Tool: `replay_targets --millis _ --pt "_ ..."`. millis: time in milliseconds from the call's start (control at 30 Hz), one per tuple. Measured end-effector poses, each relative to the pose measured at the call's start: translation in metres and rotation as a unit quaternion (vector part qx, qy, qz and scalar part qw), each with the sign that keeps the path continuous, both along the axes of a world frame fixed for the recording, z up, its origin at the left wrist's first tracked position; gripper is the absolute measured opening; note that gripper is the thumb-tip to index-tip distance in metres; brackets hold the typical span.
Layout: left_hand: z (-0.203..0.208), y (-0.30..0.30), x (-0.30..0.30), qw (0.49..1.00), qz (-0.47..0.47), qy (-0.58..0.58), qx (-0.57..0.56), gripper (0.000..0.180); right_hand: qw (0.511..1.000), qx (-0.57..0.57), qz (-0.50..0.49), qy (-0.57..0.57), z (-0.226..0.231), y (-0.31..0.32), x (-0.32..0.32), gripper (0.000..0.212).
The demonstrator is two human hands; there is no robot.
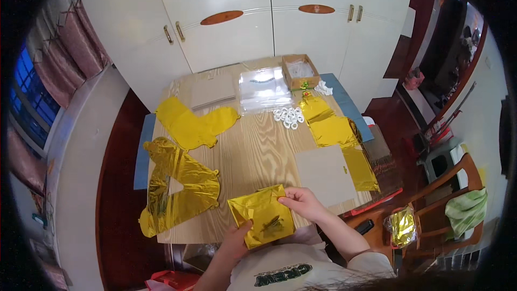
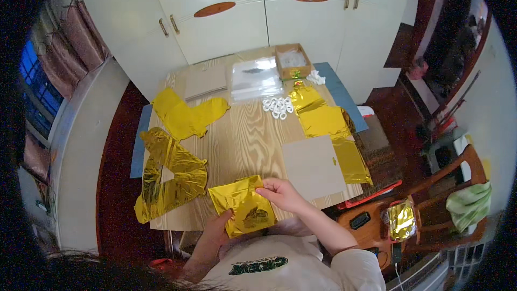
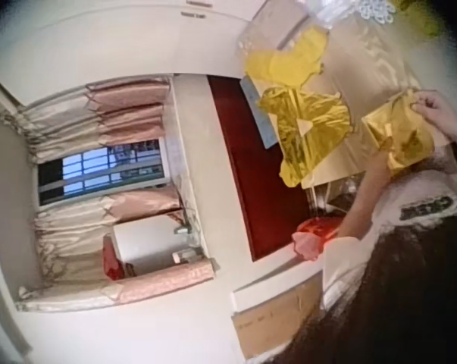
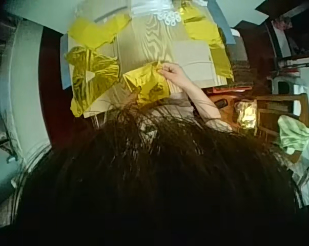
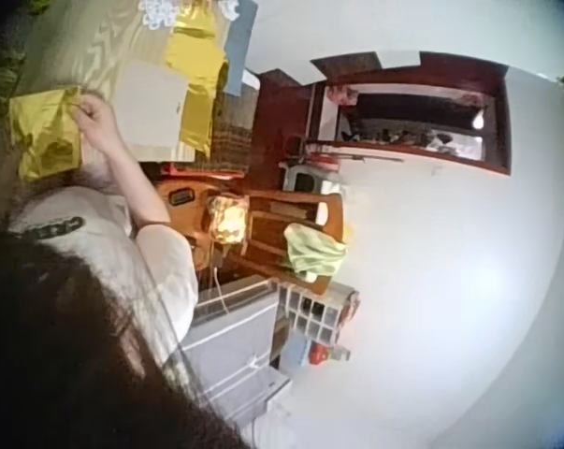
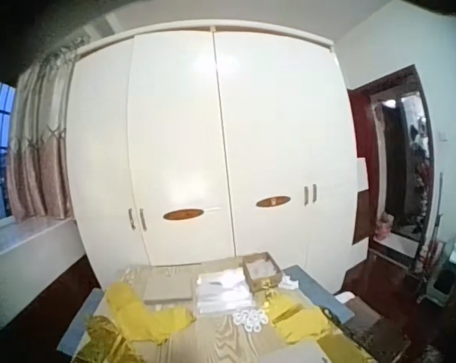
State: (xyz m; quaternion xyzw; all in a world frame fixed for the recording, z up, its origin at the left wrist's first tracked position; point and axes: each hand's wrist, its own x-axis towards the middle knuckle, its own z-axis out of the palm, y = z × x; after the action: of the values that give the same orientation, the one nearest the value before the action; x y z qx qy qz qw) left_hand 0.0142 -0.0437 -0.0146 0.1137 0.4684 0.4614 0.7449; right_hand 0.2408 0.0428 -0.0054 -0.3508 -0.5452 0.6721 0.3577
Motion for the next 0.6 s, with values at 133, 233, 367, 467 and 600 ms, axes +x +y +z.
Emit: replay_targets --millis 133,233,367,467,600 --pt "-0.001 0.001 0.001 1.0 -0.019 0.023 0.008 0.035 1.0 -0.017 0.002 -0.022 -0.01 0.005 -0.005 0.029" --pt "-0.001 0.003 0.008 1.0 0.004 0.026 0.016 0.035 0.997 -0.036 0.019 -0.066 -0.015 0.013 -0.003 0.018" --pt "-0.009 0.007 0.01 0.992 0.082 -0.089 0.022 0.037 0.989 -0.142 0.031 0.031 -0.007 0.016 -0.002 0.023" --pt "-0.014 0.017 0.011 0.988 0.1 -0.094 0.073 0.04 0.992 -0.104 0.063 0.02 -0.016 0.011 0.003 0.026" --pt "-0.022 0.02 0.011 0.992 0.066 -0.076 0.08 0.042 0.992 -0.098 0.069 -0.047 -0.018 0.015 0.012 0.028"
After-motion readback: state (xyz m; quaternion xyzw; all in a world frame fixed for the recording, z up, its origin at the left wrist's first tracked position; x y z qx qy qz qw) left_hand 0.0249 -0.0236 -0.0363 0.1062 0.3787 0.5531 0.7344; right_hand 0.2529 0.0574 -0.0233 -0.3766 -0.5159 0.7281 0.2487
